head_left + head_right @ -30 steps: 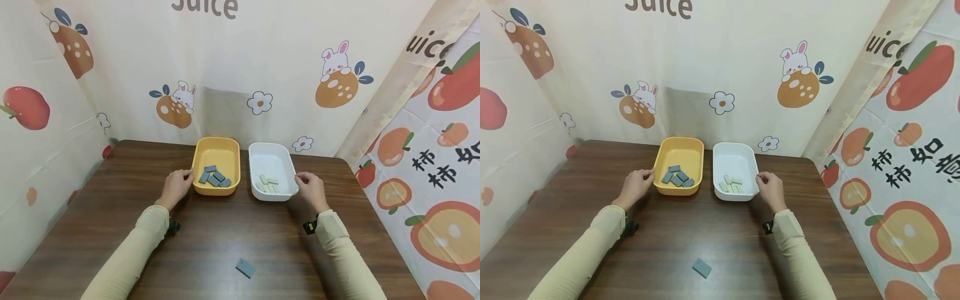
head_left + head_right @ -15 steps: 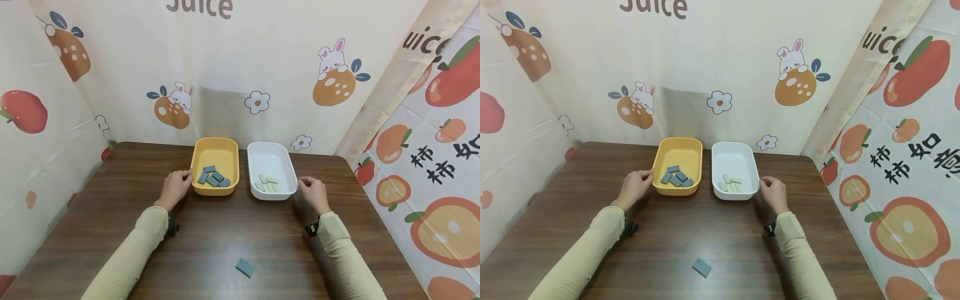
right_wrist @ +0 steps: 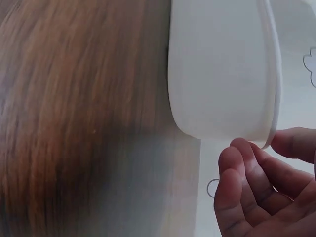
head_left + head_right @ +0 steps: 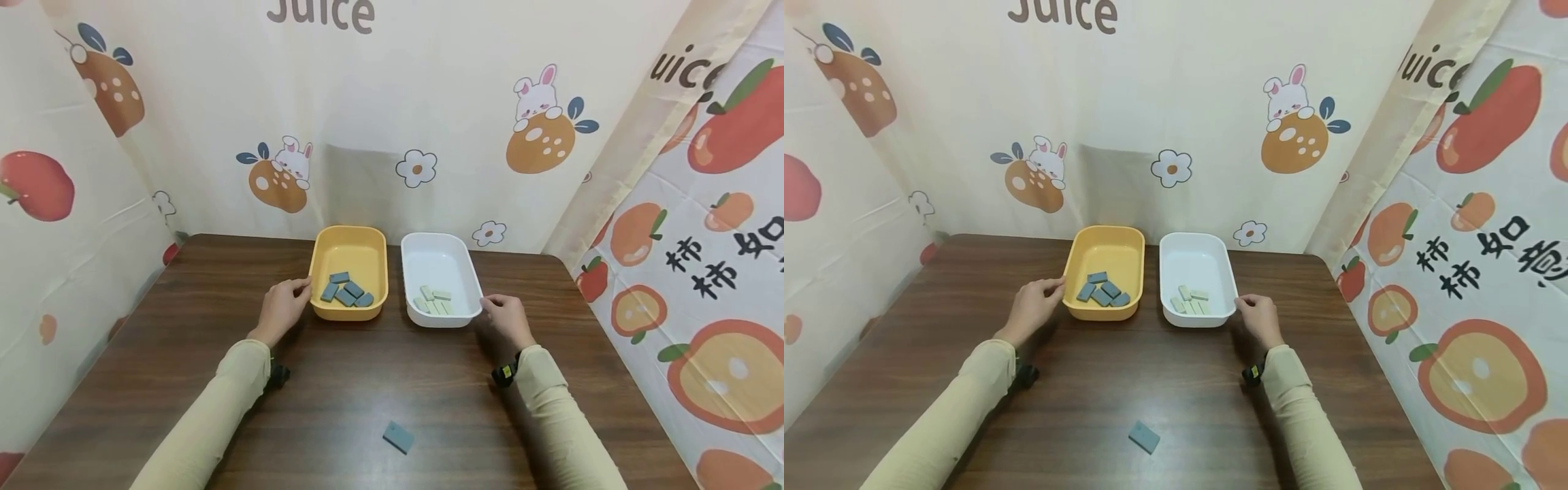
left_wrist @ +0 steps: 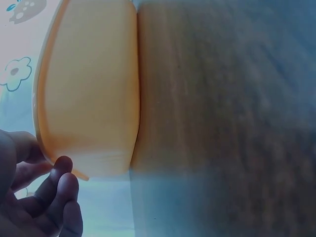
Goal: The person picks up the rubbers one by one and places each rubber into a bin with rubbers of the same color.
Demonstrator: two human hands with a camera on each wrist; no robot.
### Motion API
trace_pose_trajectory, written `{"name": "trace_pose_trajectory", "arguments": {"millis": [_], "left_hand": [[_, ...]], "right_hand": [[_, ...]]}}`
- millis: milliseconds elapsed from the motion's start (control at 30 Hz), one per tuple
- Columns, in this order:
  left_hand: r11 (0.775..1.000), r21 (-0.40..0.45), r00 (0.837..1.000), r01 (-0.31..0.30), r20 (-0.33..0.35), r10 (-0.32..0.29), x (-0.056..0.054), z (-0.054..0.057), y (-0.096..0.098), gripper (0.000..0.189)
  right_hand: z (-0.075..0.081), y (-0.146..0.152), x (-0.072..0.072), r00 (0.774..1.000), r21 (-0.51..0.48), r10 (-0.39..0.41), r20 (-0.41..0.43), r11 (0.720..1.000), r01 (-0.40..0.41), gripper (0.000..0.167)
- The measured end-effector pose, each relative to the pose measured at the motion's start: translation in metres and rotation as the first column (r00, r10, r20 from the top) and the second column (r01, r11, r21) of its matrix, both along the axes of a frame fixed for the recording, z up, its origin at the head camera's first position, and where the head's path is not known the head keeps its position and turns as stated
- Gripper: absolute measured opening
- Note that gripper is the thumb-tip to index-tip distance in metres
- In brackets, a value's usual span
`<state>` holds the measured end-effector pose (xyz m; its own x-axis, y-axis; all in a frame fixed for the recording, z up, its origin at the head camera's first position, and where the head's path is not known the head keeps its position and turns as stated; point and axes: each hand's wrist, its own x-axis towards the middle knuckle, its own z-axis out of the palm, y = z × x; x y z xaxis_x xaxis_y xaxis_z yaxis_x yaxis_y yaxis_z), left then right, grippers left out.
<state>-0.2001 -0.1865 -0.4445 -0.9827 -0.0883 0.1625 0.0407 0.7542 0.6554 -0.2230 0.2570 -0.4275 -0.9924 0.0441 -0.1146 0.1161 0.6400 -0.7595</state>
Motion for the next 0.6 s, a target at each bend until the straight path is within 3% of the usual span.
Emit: {"name": "trace_pose_trajectory", "arguments": {"millis": [167, 600], "left_hand": [[1.0, -0.006, 1.0, -0.008, 0.001, 0.008, 0.0015, -0.0001, -0.0013, 0.035], [0.999, -0.049, 0.995, -0.024, -0.093, 0.019, 0.0102, 0.0086, 0.0024, 0.027]], "right_hand": [[0.0013, 0.0013, -0.001, 0.999, -0.062, 0.003, 0.051, 0.998, 0.0, 0.037], [0.0031, 0.0007, 0.0007, 0.996, -0.087, -0.023, 0.085, 0.996, 0.03, 0.037]]}}
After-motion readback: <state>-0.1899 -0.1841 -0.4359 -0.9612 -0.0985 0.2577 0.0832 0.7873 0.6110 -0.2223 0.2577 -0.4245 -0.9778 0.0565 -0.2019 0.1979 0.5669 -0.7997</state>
